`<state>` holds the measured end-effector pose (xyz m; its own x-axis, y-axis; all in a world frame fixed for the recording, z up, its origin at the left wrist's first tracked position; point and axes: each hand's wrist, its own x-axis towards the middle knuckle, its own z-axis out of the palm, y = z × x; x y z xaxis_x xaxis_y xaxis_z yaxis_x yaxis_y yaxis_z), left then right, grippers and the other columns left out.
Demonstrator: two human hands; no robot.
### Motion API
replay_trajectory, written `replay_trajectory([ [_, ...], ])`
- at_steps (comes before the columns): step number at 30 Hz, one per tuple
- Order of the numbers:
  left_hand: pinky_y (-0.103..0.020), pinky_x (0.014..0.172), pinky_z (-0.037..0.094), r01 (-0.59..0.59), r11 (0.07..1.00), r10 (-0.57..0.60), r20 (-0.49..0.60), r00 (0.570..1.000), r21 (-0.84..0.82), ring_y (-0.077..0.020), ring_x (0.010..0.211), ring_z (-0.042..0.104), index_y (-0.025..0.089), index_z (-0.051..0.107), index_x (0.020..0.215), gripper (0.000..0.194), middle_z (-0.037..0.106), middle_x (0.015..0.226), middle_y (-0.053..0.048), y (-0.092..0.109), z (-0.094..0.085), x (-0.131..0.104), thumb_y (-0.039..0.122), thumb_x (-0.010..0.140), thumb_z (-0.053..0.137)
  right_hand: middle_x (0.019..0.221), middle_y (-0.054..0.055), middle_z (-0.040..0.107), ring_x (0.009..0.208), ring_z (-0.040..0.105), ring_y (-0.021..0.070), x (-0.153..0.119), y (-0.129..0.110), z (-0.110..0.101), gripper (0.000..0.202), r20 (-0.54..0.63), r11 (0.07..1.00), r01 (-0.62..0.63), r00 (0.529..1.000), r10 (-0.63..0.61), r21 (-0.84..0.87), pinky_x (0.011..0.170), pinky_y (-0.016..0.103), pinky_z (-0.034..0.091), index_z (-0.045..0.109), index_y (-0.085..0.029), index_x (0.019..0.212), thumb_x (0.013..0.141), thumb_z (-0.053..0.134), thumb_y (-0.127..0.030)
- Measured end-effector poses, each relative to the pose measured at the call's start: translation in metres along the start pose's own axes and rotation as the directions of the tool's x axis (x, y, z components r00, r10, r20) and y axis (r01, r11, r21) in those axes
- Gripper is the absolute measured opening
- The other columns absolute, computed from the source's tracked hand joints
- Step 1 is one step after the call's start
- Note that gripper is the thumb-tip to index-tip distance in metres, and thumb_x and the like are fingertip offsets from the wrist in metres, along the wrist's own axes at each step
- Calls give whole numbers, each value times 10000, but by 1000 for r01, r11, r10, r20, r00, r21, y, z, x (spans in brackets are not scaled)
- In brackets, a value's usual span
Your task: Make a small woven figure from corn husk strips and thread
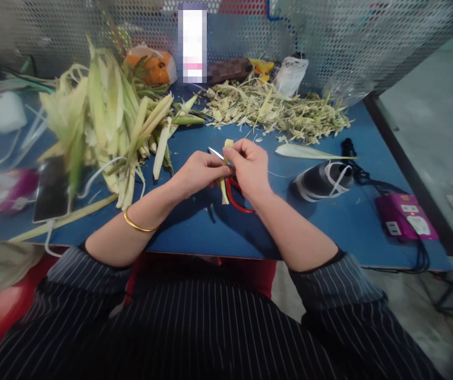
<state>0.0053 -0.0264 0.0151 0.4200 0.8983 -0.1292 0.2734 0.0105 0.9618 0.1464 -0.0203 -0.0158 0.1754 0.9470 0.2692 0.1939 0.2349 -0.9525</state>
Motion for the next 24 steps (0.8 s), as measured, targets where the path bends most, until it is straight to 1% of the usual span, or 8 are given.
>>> replay_trajectory([
  [3,-193,443,335,77,993,-72,57,996,-86,-50,421,464,152,599,542,298,527,478,24,2,0,-2,188,833,649,599,-56,484,618,424,92,-3,0,1,266,-38,999,48,998,-48,0,632,273,378,504,-203,612,820,668,-216],
  [6,-198,421,329,168,965,-145,122,982,-203,-64,417,488,153,626,585,276,555,499,9,0,0,-2,231,846,675,630,-44,500,649,456,101,-3,0,0,263,-16,996,93,996,-93,11,651,273,406,516,-209,631,824,686,-263],
  [9,-189,409,298,203,914,-171,119,978,-353,-48,417,460,142,686,679,268,573,552,2,-3,-2,0,326,873,690,697,-21,562,682,515,118,4,1,-5,275,53,995,32,998,-38,98,650,274,450,574,-220,708,874,657,-423],
  [13,-190,419,327,192,807,-179,78,981,-559,-54,445,480,129,721,816,292,608,626,-13,-3,-7,5,367,939,608,923,23,681,858,628,149,16,5,-13,337,59,978,-55,997,44,203,779,309,509,652,-247,935,921,552,-568],
  [15,-194,432,368,164,761,-180,39,983,-628,-69,474,532,132,689,812,276,630,649,-17,-2,-10,7,345,951,581,915,24,700,883,644,159,18,5,-14,301,134,966,-129,986,101,225,817,319,513,669,-239,953,893,601,-526],
  [18,-189,446,407,97,734,-137,-7,991,-672,-73,487,563,144,645,821,217,649,661,-4,-2,-14,8,304,949,575,796,10,688,817,631,157,13,1,-12,237,307,964,-182,944,117,193,807,316,506,685,-207,839,872,627,-434],
  [21,-174,452,419,42,751,-77,-24,997,-659,-68,473,564,153,639,860,155,646,631,17,-4,-17,8,284,935,603,740,-9,660,724,578,130,7,-3,-10,213,320,987,-92,946,45,133,755,295,464,671,-191,736,850,652,-371],
  [24,-179,465,447,68,737,-79,15,997,-672,-79,492,603,153,643,882,164,686,670,-1,-5,-18,7,308,931,617,782,-9,686,728,579,127,6,-3,-10,123,300,993,-23,954,-12,113,738,288,442,691,-191,762,822,664,-294],
])
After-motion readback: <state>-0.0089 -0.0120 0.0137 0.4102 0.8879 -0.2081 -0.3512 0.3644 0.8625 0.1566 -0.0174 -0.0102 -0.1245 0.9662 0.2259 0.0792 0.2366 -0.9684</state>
